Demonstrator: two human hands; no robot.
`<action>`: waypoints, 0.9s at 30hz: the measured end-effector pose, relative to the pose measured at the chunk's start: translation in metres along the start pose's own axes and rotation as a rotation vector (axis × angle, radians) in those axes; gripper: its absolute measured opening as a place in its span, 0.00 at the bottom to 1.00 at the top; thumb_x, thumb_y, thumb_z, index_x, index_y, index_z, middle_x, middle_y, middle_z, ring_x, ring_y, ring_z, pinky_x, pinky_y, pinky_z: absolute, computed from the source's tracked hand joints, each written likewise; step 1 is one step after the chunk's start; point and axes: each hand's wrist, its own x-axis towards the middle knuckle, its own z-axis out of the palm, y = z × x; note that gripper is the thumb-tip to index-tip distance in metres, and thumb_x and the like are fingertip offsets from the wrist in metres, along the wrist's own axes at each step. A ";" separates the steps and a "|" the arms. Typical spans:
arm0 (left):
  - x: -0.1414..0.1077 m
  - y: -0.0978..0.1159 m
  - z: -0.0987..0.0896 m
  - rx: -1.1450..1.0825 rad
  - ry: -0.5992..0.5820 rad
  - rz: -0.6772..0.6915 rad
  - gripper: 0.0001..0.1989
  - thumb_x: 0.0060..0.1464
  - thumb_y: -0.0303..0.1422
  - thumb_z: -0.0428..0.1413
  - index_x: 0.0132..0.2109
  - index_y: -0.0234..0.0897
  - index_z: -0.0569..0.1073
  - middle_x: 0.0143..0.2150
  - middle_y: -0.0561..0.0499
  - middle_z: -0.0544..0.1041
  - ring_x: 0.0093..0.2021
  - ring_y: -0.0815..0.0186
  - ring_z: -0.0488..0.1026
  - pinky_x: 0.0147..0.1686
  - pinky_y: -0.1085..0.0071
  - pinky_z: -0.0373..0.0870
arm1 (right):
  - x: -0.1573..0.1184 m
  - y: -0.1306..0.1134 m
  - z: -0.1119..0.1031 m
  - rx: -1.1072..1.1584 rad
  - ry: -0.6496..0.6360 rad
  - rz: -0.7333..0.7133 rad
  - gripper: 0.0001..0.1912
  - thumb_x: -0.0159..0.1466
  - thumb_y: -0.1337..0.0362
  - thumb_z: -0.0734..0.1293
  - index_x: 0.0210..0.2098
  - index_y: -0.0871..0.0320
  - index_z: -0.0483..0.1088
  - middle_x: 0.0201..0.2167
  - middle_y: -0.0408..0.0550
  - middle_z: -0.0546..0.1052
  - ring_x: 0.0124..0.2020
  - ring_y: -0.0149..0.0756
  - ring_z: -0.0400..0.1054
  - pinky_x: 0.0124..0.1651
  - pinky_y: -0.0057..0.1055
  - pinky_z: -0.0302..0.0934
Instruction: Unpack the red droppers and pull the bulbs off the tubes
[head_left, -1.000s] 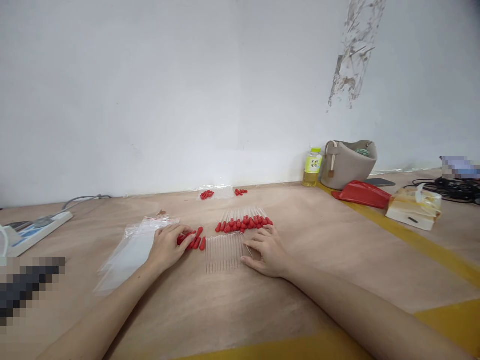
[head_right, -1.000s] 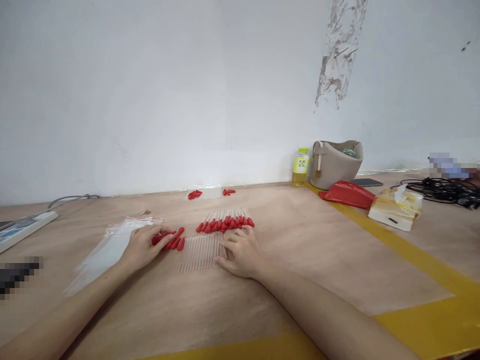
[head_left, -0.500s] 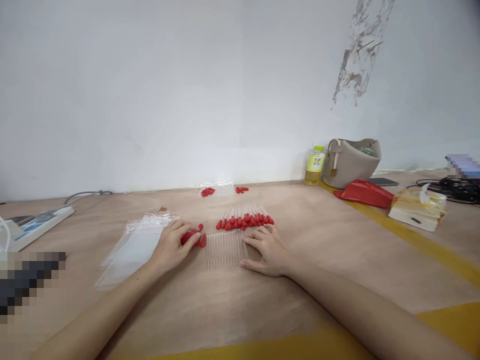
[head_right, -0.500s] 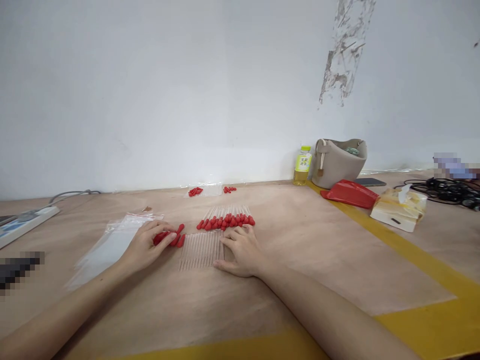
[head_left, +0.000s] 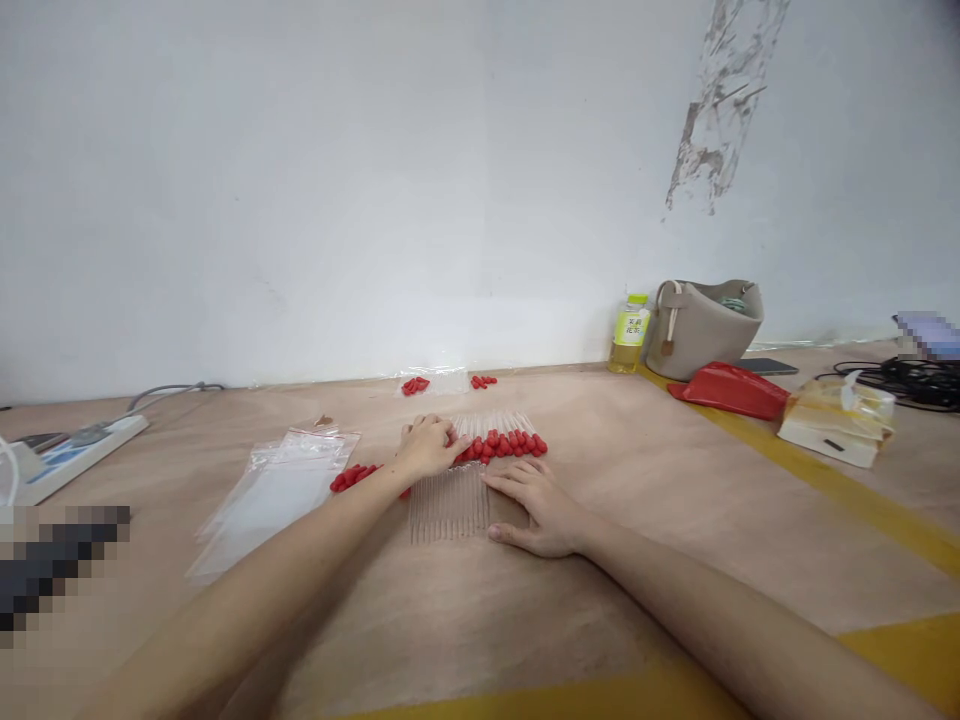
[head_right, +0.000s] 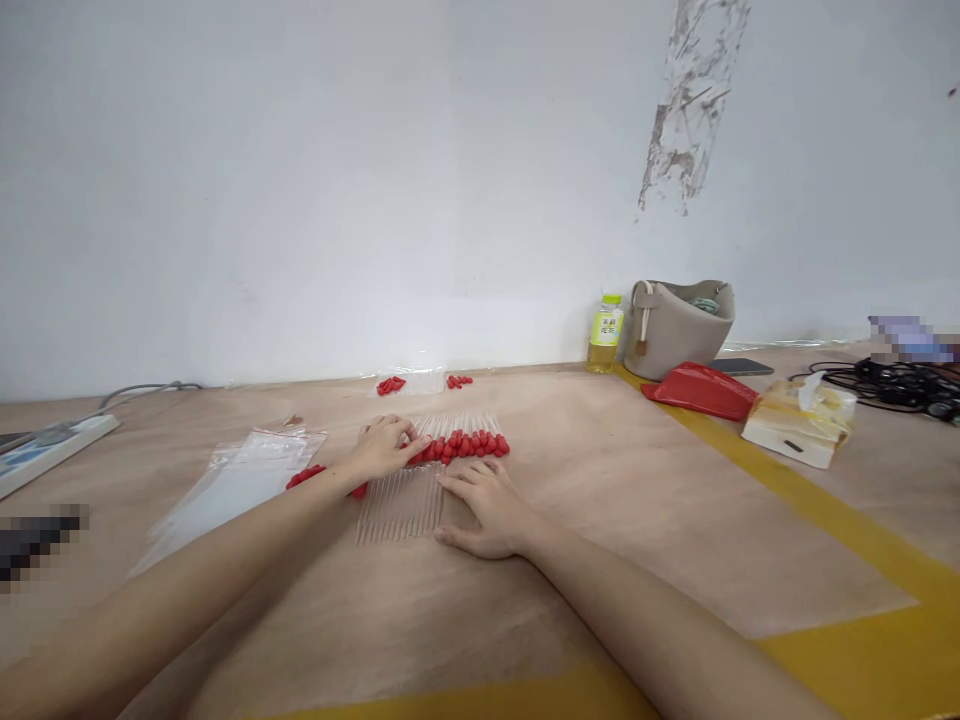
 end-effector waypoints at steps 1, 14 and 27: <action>0.002 0.000 0.002 0.008 0.005 0.002 0.18 0.52 0.46 0.46 0.30 0.37 0.70 0.36 0.45 0.71 0.42 0.56 0.65 0.41 0.59 0.57 | 0.000 0.000 0.000 0.001 0.000 -0.001 0.31 0.56 0.48 0.61 0.55 0.56 0.58 0.49 0.52 0.67 0.51 0.41 0.56 0.54 0.41 0.44; -0.017 0.000 0.006 -0.085 0.135 -0.026 0.13 0.57 0.37 0.42 0.30 0.36 0.65 0.29 0.49 0.71 0.33 0.64 0.67 0.33 0.69 0.62 | 0.000 0.000 0.003 0.023 0.045 0.005 0.32 0.54 0.48 0.63 0.54 0.58 0.59 0.52 0.54 0.63 0.53 0.43 0.55 0.54 0.41 0.47; -0.101 -0.015 0.004 -0.195 0.263 0.419 0.05 0.57 0.29 0.45 0.33 0.37 0.63 0.32 0.52 0.69 0.30 0.71 0.68 0.29 0.75 0.65 | 0.003 -0.011 0.006 0.023 0.403 -0.028 0.30 0.53 0.54 0.66 0.51 0.59 0.57 0.48 0.56 0.64 0.50 0.43 0.57 0.51 0.41 0.52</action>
